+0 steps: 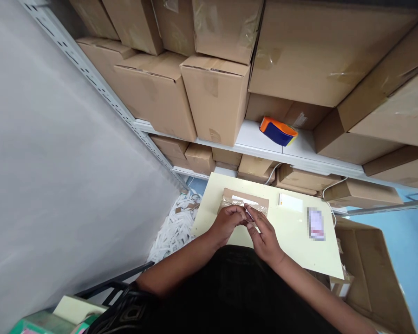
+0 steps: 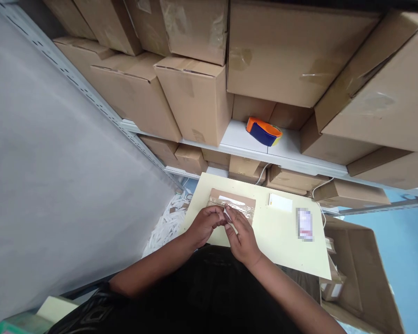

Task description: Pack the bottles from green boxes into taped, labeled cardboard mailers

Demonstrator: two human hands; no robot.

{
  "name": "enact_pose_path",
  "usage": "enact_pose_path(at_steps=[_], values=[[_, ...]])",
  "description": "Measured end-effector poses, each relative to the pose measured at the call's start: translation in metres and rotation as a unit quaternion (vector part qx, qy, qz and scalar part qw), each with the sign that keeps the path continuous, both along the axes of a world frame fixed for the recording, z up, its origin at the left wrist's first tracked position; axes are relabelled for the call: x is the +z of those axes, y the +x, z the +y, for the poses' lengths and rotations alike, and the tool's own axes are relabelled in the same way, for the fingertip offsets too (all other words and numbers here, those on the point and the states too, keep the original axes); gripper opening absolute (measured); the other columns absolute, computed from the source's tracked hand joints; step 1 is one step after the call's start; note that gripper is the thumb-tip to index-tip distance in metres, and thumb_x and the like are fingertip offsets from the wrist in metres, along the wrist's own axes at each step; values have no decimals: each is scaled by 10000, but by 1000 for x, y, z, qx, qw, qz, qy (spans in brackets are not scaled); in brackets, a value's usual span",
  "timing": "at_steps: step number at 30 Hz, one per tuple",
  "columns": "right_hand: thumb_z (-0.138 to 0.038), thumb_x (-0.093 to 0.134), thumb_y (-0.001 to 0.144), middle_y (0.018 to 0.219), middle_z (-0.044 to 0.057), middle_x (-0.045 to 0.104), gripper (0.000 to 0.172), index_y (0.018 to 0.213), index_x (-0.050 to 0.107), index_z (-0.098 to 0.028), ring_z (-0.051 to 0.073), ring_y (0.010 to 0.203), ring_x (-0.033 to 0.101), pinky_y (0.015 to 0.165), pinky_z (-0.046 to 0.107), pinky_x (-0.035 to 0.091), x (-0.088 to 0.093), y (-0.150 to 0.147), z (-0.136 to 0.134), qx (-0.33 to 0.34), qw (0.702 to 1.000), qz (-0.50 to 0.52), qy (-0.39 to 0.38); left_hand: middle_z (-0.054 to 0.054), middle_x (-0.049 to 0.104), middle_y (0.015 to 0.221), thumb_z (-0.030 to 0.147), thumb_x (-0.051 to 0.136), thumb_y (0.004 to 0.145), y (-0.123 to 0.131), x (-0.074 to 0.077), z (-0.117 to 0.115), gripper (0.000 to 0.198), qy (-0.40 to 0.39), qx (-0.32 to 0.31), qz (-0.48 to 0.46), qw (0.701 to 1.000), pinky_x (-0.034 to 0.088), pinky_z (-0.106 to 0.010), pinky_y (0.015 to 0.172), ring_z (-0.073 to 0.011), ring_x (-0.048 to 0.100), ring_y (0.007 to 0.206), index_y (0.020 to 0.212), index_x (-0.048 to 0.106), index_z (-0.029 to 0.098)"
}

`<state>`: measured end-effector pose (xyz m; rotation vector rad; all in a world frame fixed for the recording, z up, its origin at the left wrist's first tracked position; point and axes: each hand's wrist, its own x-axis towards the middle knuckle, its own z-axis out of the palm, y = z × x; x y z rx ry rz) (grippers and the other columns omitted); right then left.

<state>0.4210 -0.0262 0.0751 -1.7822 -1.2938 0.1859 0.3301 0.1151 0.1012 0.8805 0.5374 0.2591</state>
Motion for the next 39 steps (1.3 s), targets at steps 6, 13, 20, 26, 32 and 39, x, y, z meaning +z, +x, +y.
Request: enact_pose_path(at_steps=[6, 13, 20, 26, 32, 39], values=[[-199, 470, 1037, 1534, 97, 547, 591, 1606, 353, -309, 272, 1377, 559, 1115, 570, 501, -1, -7, 7, 15, 998, -61, 12, -59, 710, 733, 333, 801, 698, -9, 3, 9, 251, -82, -7, 10, 997, 538, -315, 722, -180, 684, 698, 742, 646, 140], [-137, 486, 1011, 1524, 107, 555, 654, 1621, 313, -299, 281, 1390, 542, 1099, 589, 507, -3, -13, 13, 25, 992, -120, 19, -26, 667, 681, 252, 793, 641, -16, -1, 17, 223, -104, -18, 22, 994, 560, -313, 696, -161, 670, 648, 730, 621, 140], [-132, 506, 998, 1534, 125, 540, 664, 1619, 323, -278, 305, 1403, 526, 1090, 597, 509, -6, -14, 16, 19, 988, -154, 8, -48, 693, 712, 268, 794, 649, -19, -5, 27, 231, -101, -36, 30, 994, 581, -337, 709, -175, 691, 649, 746, 633, 132], [-123, 524, 989, 1519, 129, 556, 682, 1623, 320, -268, 314, 1397, 526, 1084, 581, 508, -7, -11, 18, 17, 985, -171, -2, -55, 704, 715, 287, 808, 658, -18, -10, 33, 245, -86, -48, 50, 994, 569, -323, 708, -179, 699, 642, 755, 652, 125], [-120, 531, 981, 1511, 116, 562, 709, 1630, 305, -299, 320, 1390, 519, 1091, 578, 491, -9, -7, 20, 22, 987, -160, -6, -46, 678, 708, 288, 793, 671, -14, -12, 32, 223, -77, -50, 37, 995, 557, -337, 732, -168, 670, 657, 729, 659, 120], [-258, 566, 1008, 1404, 119, 550, 591, 1572, 415, -347, 303, 1324, 520, 1084, 568, 487, -4, -7, 23, 11, 1000, -4, -24, -10, 653, 695, 242, 743, 687, -8, -12, 28, 139, -16, -8, 38, 999, 513, -289, 723, -132, 610, 676, 693, 645, 143]])
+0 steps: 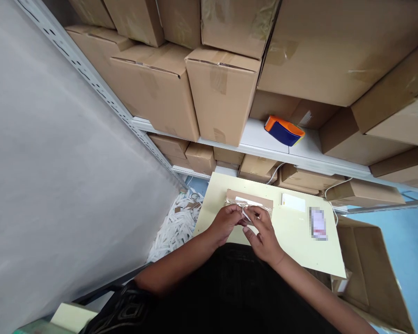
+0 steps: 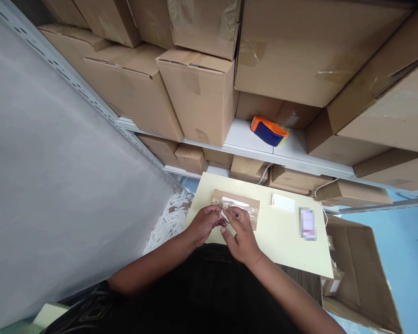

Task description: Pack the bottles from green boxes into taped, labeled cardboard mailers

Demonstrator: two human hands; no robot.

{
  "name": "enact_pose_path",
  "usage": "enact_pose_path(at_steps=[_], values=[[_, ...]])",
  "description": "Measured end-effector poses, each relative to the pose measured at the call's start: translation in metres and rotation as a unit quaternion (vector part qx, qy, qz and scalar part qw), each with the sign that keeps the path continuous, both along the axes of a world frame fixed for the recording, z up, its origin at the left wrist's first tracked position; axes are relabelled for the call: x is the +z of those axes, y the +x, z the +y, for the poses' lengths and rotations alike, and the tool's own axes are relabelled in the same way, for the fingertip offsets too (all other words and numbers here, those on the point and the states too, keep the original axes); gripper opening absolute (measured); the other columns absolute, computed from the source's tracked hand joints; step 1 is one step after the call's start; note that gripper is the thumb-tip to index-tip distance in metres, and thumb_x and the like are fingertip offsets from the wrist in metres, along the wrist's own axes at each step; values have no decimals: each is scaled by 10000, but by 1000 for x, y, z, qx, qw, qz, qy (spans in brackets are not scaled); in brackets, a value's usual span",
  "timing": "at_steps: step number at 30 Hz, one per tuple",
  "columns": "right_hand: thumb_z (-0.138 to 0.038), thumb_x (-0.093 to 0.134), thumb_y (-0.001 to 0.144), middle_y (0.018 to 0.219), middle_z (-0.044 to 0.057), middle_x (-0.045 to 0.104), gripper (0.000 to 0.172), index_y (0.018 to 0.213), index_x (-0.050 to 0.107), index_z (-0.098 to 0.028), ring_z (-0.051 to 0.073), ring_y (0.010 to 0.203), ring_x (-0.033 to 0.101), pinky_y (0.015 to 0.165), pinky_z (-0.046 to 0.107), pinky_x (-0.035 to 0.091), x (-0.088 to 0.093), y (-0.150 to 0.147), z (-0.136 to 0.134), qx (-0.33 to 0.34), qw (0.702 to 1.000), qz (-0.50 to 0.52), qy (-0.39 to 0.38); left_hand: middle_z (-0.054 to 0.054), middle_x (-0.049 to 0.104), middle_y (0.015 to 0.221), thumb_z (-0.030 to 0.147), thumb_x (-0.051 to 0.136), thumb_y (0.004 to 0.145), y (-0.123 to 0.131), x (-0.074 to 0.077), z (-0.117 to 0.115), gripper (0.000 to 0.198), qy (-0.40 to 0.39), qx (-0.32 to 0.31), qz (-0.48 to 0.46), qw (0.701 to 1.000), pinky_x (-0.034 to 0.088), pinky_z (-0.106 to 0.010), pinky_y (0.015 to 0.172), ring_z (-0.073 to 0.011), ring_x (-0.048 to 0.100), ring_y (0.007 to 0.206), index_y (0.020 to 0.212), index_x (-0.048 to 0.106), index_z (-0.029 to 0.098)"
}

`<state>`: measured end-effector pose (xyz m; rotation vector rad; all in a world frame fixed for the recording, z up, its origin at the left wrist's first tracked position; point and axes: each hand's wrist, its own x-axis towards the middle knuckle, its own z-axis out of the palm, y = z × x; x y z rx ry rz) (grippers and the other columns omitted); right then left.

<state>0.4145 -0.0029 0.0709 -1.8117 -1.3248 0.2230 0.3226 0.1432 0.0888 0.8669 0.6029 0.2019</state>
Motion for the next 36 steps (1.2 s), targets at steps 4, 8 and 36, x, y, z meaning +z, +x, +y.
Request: enact_pose_path(at_steps=[4, 8, 36], values=[[-291, 523, 1034, 1236, 93, 558, 492, 1520, 494, -356, 256, 1205, 576, 1017, 481, 541, 0, 1, 5, 0, 994, 105, 2, -43, 701, 752, 260, 728, 713, 1, 1, -1, 138, 39, 13, 4, 999, 513, -293, 755, -159, 642, 749, 699, 666, 137], [-229, 497, 1035, 1241, 83, 558, 513, 1522, 486, -391, 254, 1199, 567, 1009, 478, 526, -3, 3, 7, -9, 998, 68, 16, -46, 695, 738, 275, 741, 687, 0, 3, -1, 164, -35, 18, -2, 999, 521, -304, 743, -170, 658, 740, 723, 668, 133], [-343, 595, 993, 1188, 97, 645, 368, 1350, 639, -267, 250, 1111, 634, 960, 441, 553, 2, -1, 2, -29, 987, 155, -8, -4, 570, 819, 241, 700, 725, 0, -6, -13, 108, 103, 34, -4, 994, 496, -267, 745, -147, 568, 804, 673, 636, 171]])
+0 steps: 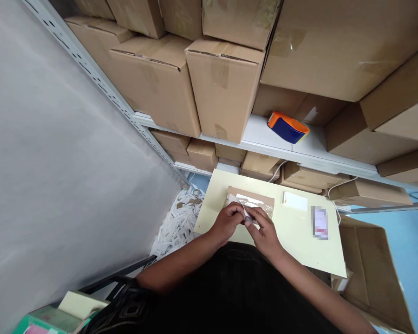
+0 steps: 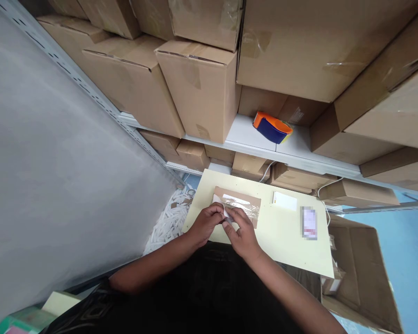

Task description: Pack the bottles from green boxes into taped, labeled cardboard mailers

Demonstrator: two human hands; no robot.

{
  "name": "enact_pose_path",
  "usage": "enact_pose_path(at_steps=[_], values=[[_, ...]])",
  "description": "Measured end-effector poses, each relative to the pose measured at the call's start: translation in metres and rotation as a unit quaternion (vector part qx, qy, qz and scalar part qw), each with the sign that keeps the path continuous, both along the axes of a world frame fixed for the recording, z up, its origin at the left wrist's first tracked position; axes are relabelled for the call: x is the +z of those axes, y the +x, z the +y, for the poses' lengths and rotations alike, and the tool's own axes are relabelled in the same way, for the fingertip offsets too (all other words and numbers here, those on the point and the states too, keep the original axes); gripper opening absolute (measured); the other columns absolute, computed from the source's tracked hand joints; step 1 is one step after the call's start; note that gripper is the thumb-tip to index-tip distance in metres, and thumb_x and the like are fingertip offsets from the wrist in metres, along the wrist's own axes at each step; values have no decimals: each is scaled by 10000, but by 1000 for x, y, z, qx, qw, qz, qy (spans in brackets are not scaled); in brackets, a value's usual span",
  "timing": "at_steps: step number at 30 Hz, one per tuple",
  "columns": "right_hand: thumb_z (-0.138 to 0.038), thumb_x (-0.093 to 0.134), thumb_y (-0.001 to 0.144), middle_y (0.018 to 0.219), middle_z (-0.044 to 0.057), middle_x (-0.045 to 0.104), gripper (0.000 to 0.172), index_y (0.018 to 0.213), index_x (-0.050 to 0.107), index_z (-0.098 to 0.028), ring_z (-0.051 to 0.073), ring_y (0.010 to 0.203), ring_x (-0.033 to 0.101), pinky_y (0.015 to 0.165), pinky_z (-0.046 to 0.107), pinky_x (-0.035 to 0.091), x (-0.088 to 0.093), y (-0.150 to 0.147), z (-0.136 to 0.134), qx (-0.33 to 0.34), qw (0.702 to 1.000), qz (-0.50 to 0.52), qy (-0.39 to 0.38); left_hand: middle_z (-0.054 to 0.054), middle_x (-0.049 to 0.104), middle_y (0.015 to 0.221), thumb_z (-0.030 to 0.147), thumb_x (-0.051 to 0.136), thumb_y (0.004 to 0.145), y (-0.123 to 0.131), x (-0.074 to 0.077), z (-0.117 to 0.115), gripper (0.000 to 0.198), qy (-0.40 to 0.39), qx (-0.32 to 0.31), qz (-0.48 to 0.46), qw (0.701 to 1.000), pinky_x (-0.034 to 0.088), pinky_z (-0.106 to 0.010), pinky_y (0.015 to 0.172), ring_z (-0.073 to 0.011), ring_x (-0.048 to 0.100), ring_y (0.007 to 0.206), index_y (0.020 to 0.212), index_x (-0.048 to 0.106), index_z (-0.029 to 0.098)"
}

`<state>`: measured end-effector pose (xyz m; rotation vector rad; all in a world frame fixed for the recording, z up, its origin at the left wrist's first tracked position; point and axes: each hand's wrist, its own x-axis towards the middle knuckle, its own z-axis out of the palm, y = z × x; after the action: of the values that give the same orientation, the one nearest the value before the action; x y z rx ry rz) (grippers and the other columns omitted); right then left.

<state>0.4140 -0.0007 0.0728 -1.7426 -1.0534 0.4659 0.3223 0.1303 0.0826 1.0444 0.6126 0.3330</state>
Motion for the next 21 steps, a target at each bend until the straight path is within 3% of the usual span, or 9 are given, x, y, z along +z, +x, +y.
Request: enact_pose_path(at_steps=[5, 11, 14, 21], values=[[-400, 625, 968, 926, 32, 712, 202, 1063, 680, -230, 200, 851, 677, 799, 345, 560, -6, -3, 7, -59, 992, 106, -13, -30, 586, 898, 233, 661, 748, -3, -14, 0, 61, 142, 8, 31, 989, 479, -273, 775, -168, 581, 867, 709, 684, 192], [-378, 548, 980, 865, 12, 690, 207, 912, 671, -226, 192, 831, 633, 788, 317, 498, -15, -5, 9, -61, 992, 101, -40, -28, 575, 884, 260, 637, 799, -11, -27, -1, 119, 211, -14, 38, 977, 462, -287, 796, -171, 578, 861, 700, 660, 197], [-363, 524, 958, 769, -9, 628, 212, 829, 621, -225, 180, 753, 587, 723, 298, 475, -16, -1, 11, -103, 985, 131, -50, -14, 558, 848, 212, 601, 769, -16, -35, 2, 96, 231, -15, 40, 972, 441, -282, 788, -162, 564, 834, 677, 623, 195], [-380, 526, 906, 647, -38, 519, 187, 813, 584, -229, 147, 569, 459, 526, 258, 384, -12, 26, 13, -224, 954, 194, -40, -7, 546, 798, 190, 567, 699, -58, -68, 38, 88, 278, -5, 115, 954, 442, -275, 746, -151, 548, 776, 611, 566, 192]])
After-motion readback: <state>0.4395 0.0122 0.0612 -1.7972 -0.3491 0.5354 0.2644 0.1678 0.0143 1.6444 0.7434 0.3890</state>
